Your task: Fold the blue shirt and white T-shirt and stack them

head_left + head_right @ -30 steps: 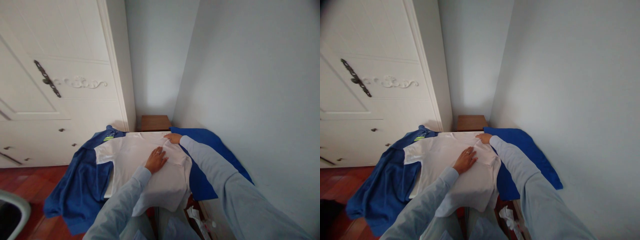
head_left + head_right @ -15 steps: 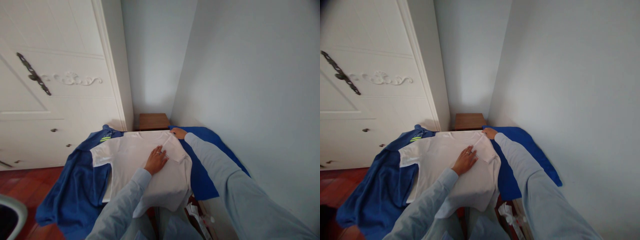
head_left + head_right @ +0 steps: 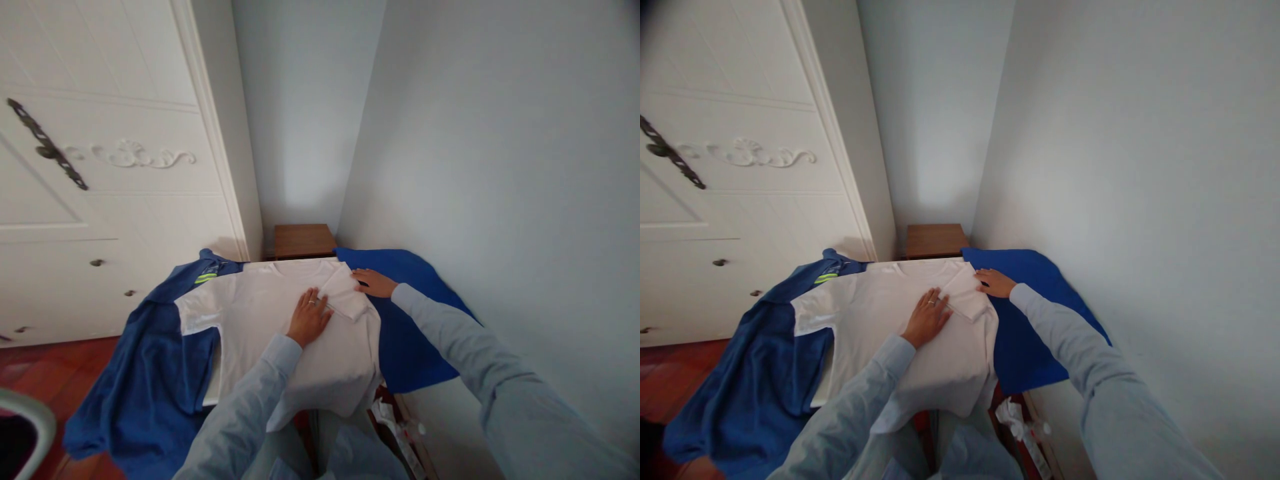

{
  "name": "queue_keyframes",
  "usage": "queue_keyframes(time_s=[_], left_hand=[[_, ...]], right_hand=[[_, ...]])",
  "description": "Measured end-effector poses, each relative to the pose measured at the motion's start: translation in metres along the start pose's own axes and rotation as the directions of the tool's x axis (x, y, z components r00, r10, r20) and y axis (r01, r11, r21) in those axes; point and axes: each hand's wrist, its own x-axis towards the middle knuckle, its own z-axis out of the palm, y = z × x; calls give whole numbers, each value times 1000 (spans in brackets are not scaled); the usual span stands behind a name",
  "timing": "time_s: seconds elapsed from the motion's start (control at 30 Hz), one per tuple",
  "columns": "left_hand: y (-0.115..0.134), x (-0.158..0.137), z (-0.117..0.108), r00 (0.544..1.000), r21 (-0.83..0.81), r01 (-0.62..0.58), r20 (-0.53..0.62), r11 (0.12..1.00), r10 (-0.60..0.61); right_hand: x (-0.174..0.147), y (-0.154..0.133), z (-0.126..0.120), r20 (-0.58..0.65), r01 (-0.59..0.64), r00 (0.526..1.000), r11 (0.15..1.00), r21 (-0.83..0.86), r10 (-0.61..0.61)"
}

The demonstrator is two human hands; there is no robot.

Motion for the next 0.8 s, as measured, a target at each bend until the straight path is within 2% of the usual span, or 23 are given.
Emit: queue_keyframes(time_s=[0.07,0.13,0.27,0.37,0.47,0.6,0.8], left_hand=[[1,0,-1,1000,4,2,6,1000,-2],[1,0,-2,1000,7,2,10,1000,-2],[2,0,0,1000,22,24,-9,999,-24],[1,0,3,999,36,45,-23,998,-44],[0,0,5,999,41,39,-28,998,-38],[-1,0,5,1000,46,19,-17,999,-18],[-3,3,7,1000,60,29,8,998,-30]], right_hand=[[-5,2,-2,-7,-63,998,998,23,63],[-9,-8,-3,-49,-55,997,998,38,57],[-23,-43,7,-137,95,987,995,33,-90],[-44,-56,23,-96,164,982,986,34,-160],[-70,-49,39,-58,104,993,993,62,-101],[-99,-37,52,-73,-31,997,995,92,38],[-108,-45,61,-160,-122,976,982,145,145]])
